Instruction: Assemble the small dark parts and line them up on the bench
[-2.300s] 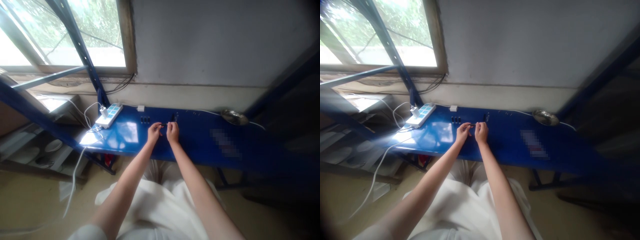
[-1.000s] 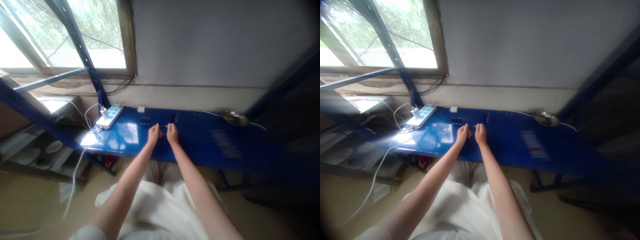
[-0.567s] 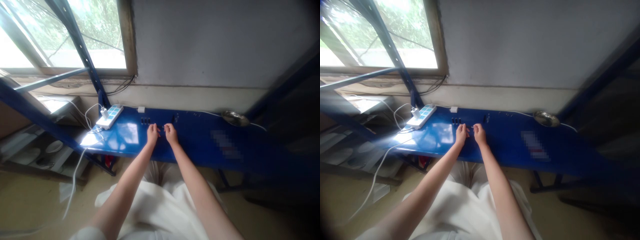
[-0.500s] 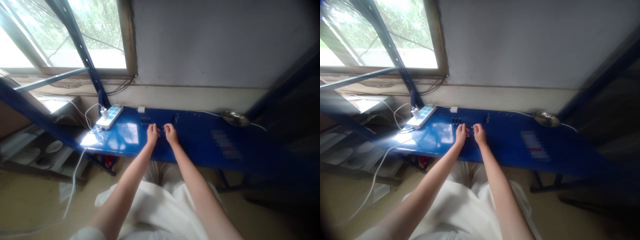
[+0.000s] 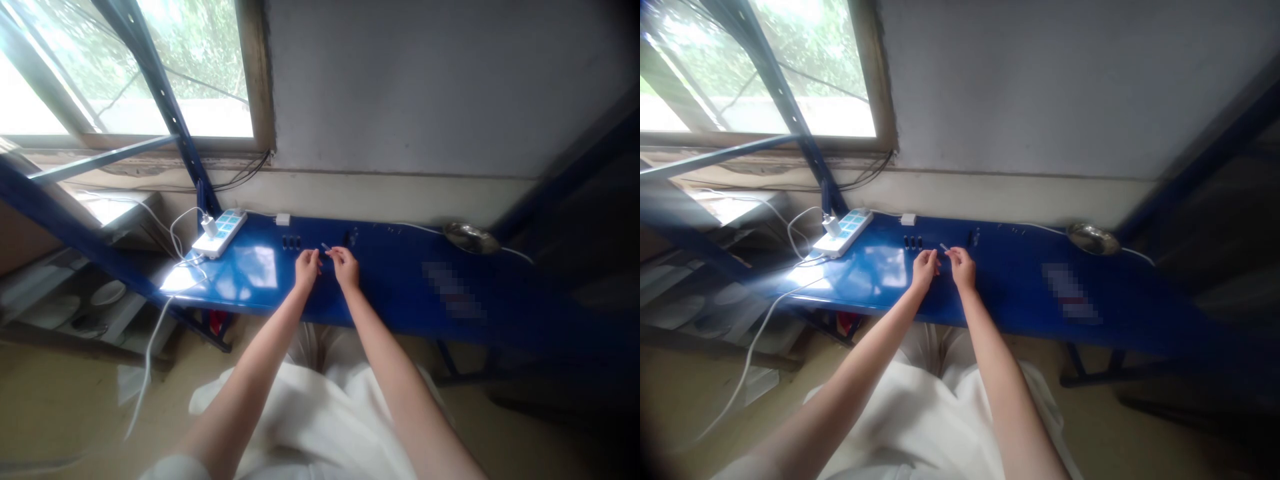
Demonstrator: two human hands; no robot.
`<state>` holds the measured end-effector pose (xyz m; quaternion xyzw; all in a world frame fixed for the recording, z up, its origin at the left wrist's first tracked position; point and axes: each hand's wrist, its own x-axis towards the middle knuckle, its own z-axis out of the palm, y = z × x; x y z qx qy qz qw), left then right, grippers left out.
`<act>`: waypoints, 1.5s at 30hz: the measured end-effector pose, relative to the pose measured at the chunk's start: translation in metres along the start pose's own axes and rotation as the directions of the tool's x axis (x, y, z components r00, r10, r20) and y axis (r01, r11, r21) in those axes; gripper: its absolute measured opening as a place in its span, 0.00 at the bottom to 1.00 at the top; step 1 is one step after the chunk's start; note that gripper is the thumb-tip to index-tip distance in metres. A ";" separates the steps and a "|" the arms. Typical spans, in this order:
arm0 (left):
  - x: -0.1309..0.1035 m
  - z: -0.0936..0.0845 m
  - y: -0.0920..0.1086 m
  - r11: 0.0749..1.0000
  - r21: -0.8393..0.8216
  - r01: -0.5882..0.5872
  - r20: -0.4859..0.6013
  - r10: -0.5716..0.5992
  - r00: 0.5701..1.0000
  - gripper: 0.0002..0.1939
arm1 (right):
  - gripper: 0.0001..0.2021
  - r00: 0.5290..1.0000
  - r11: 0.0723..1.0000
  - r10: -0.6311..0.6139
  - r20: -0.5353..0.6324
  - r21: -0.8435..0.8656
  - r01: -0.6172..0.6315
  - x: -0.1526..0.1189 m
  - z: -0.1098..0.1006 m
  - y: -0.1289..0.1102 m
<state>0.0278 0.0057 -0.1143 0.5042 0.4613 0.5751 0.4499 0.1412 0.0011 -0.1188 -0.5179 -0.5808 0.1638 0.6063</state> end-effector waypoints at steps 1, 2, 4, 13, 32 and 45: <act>0.000 0.000 0.000 1.000 -0.001 -0.004 -0.003 0.004 1.000 0.17 | 0.13 0.999 1.000 -0.007 0.047 -0.019 0.008 0.000 0.001 0.000; 0.000 0.000 0.000 1.000 -0.004 -0.006 -0.009 0.006 1.000 0.17 | 0.12 0.996 0.999 -0.013 0.093 -0.040 0.017 0.000 0.001 0.001; 0.000 0.000 0.000 1.000 -0.011 -0.007 -0.020 0.007 1.000 0.17 | 0.11 0.985 0.997 -0.022 0.169 -0.072 0.035 -0.001 0.002 0.002; -0.001 -0.001 0.001 0.999 -0.046 0.004 -0.006 -0.004 1.000 0.16 | 0.11 0.958 0.998 -0.030 0.286 -0.053 0.047 -0.002 0.004 0.006; -0.001 -0.002 0.002 0.991 -0.131 0.037 -0.022 -0.040 0.999 0.09 | 0.11 0.941 0.997 -0.058 0.333 -0.021 0.069 -0.003 0.004 0.005; -0.002 -0.001 0.001 0.996 -0.083 0.033 -0.048 -0.037 0.998 0.07 | 0.11 0.981 0.987 -0.092 0.169 -0.116 0.112 0.000 0.004 0.008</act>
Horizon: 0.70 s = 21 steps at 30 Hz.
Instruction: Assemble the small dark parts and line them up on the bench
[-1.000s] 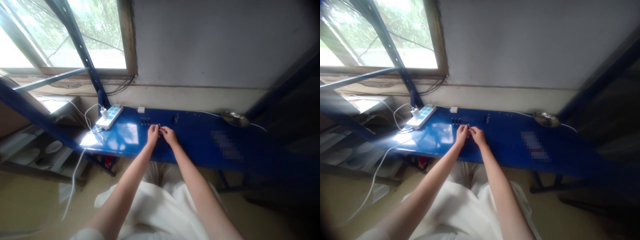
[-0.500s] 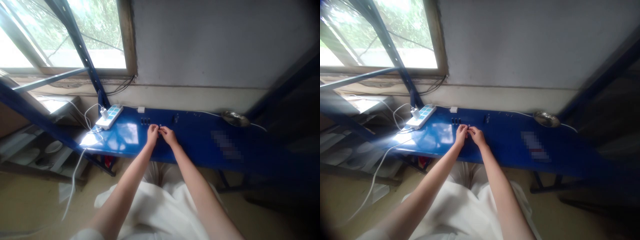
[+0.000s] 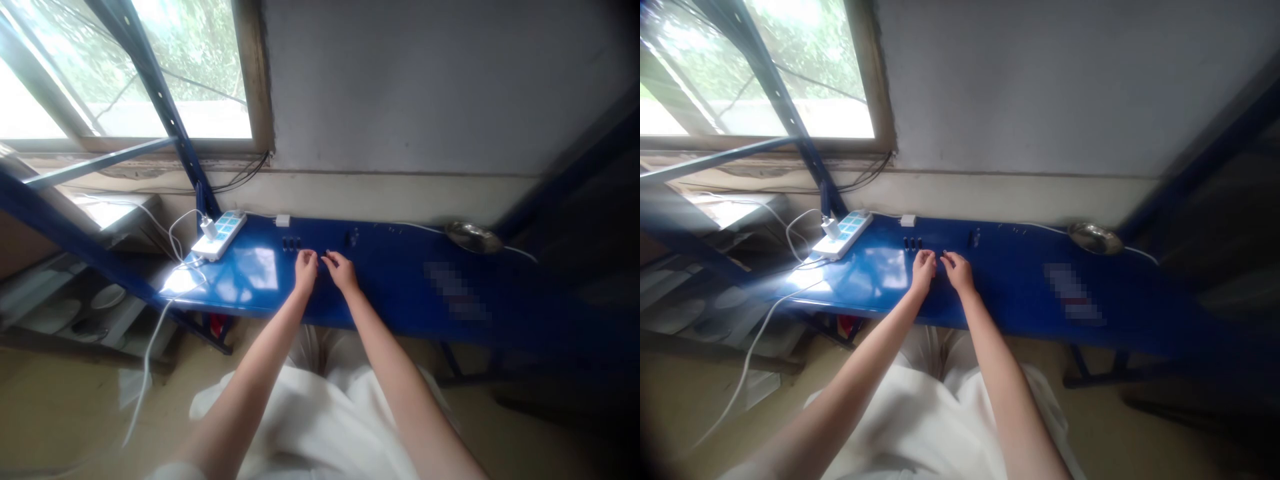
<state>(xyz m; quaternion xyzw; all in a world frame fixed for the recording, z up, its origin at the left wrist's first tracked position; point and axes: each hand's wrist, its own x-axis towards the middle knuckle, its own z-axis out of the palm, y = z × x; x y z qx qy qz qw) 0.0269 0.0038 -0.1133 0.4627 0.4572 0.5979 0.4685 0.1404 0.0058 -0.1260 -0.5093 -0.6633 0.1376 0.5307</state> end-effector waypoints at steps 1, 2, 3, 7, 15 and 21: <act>0.000 0.000 0.000 1.000 0.008 0.004 -0.001 -0.004 1.000 0.07 | 0.11 0.999 1.000 0.001 -0.035 -0.010 -0.002 0.001 -0.001 0.001; 0.000 0.000 0.000 1.000 0.018 0.006 -0.003 -0.006 1.000 0.06 | 0.11 0.998 1.000 0.000 -0.063 -0.017 -0.001 0.001 -0.002 0.001; 0.000 0.001 -0.001 1.000 0.028 0.008 -0.005 -0.008 1.000 0.06 | 0.12 0.996 1.000 -0.002 -0.085 -0.025 0.000 0.002 -0.003 0.001; 0.002 0.001 -0.004 0.998 0.053 0.017 -0.006 -0.017 1.000 0.06 | 0.12 0.984 0.996 0.044 -0.172 -0.071 -0.057 0.006 -0.007 0.004; 0.000 0.002 -0.001 0.997 0.075 0.012 0.000 -0.012 1.000 0.05 | 0.13 0.923 0.934 0.356 -0.145 0.024 -0.356 0.016 -0.011 0.013; 0.001 0.003 -0.003 0.998 0.067 0.018 0.013 -0.019 1.000 0.05 | 0.09 0.917 0.902 0.359 -0.175 -0.189 -0.389 0.035 -0.035 0.027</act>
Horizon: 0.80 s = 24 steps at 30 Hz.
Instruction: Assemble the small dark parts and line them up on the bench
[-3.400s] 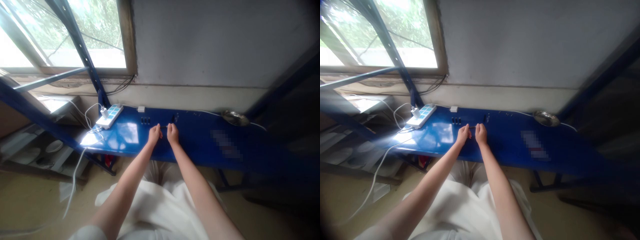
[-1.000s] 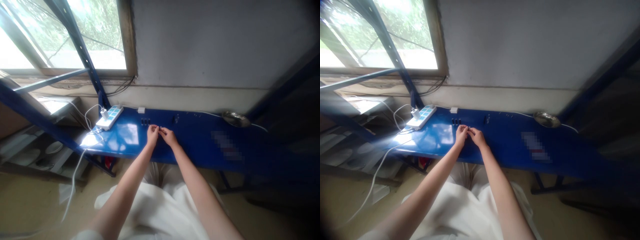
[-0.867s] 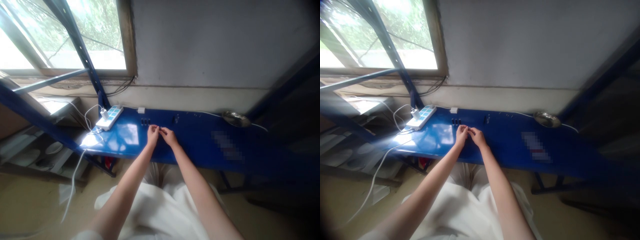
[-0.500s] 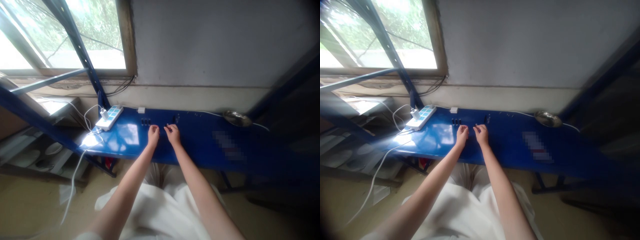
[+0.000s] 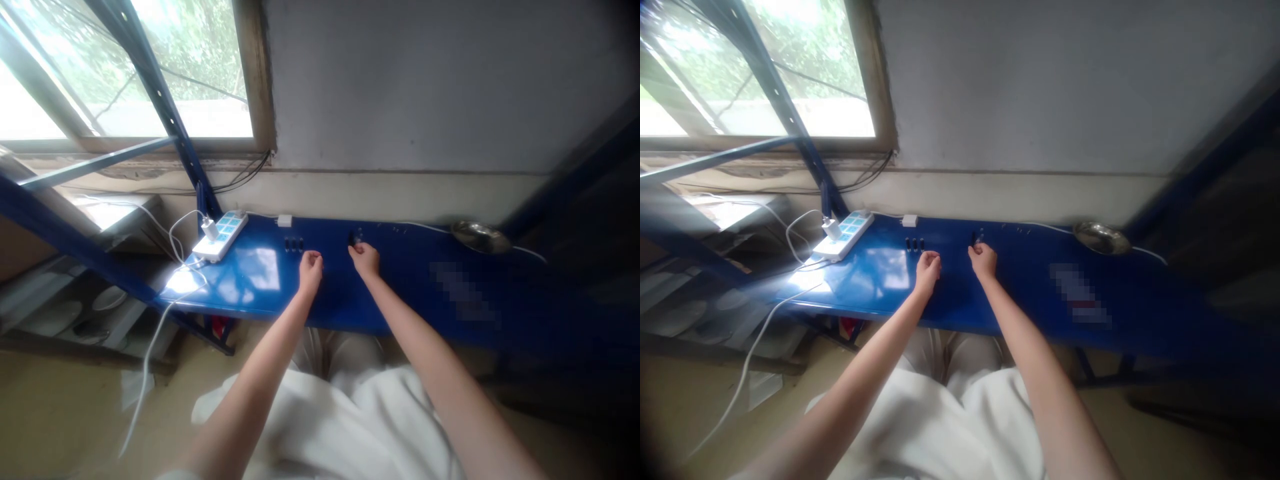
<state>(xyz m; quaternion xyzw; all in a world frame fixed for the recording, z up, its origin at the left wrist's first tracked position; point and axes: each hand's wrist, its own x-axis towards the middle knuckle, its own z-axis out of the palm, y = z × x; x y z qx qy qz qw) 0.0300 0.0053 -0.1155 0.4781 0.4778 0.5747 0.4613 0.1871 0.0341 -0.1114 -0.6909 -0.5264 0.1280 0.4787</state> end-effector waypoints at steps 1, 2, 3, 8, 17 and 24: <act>0.000 0.000 0.000 1.000 -0.001 0.002 0.000 -0.002 1.000 0.05 | 0.08 1.000 0.999 -0.005 0.003 -0.040 0.005 0.004 -0.002 0.003; 0.000 0.000 0.000 1.000 0.000 0.003 0.001 -0.003 1.000 0.05 | 0.08 1.000 0.997 -0.013 0.013 -0.074 0.014 0.008 -0.004 0.006; 0.000 0.000 0.000 1.000 0.001 0.004 0.003 -0.004 1.000 0.05 | 0.08 0.999 0.995 -0.022 0.028 -0.101 0.025 0.011 -0.005 0.008; 0.000 0.000 0.002 1.000 0.010 -0.001 0.007 0.001 1.000 0.04 | 0.08 0.993 0.986 -0.065 0.099 -0.146 0.079 0.020 -0.002 0.016; -0.002 -0.001 0.004 1.000 0.015 0.008 0.015 -0.008 1.000 0.04 | 0.09 0.991 0.984 -0.069 0.115 -0.157 0.087 0.019 0.002 0.010; -0.001 0.000 0.003 1.000 -0.001 0.012 0.008 -0.012 1.000 0.05 | 0.09 0.991 0.977 -0.064 0.119 -0.194 0.087 0.017 0.001 0.007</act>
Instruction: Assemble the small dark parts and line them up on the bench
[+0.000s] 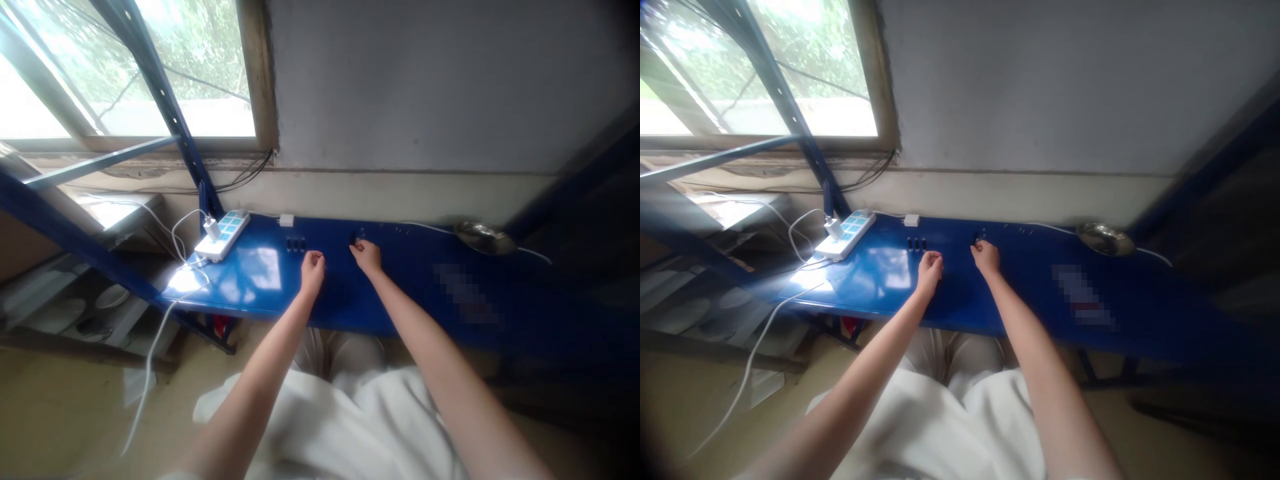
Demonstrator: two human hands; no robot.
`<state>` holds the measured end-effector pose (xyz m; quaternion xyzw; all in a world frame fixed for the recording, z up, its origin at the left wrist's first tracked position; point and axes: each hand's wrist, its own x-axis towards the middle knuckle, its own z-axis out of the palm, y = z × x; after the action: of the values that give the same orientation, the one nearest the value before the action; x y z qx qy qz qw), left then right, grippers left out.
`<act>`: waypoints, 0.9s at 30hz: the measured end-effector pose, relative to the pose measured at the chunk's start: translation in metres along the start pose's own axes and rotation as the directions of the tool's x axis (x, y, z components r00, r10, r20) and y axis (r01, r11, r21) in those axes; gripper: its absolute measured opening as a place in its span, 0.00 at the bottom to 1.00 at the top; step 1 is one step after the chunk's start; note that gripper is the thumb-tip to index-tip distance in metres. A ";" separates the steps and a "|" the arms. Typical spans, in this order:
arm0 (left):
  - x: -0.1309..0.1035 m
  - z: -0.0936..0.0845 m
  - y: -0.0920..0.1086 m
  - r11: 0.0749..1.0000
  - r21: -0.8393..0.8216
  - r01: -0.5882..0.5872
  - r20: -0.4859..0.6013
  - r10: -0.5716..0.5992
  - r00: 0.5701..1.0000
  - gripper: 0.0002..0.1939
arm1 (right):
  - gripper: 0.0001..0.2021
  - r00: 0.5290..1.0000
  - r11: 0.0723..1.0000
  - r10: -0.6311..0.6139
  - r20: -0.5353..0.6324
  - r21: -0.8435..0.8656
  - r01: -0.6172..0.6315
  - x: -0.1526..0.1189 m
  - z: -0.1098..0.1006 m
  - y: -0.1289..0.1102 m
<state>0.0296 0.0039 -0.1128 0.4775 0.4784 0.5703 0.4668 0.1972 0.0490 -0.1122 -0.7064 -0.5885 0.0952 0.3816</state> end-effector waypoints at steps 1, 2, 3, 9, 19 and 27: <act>0.000 0.000 0.000 1.000 0.000 0.001 0.001 -0.001 1.000 0.05 | 0.09 1.000 1.000 0.006 -0.005 0.000 -0.006 0.000 0.000 0.000; 0.000 0.000 0.000 1.000 0.001 0.000 0.003 0.000 1.000 0.05 | 0.09 1.000 1.000 0.012 -0.008 -0.001 -0.012 0.001 -0.001 0.001; 0.000 0.000 -0.001 1.000 0.002 -0.004 0.004 0.004 1.000 0.05 | 0.09 1.000 1.000 0.018 -0.007 -0.003 -0.018 0.001 -0.001 0.001; 0.001 0.000 -0.002 1.000 0.011 -0.015 -0.001 0.015 1.000 0.05 | 0.09 0.999 0.999 0.029 0.016 -0.024 -0.029 0.001 -0.003 0.002; -0.001 0.000 0.000 1.000 0.015 -0.016 0.004 0.016 1.000 0.05 | 0.06 0.988 0.992 0.056 0.144 -0.121 -0.039 0.014 -0.009 0.015; 0.000 -0.001 -0.001 0.999 0.028 -0.028 0.006 0.028 1.000 0.05 | 0.07 0.990 0.985 0.120 0.077 -0.135 -0.109 0.014 -0.010 0.019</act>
<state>0.0291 0.0037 -0.1143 0.4921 0.4783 0.5688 0.4534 0.2215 0.0577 -0.1134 -0.7579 -0.5674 0.1080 0.3032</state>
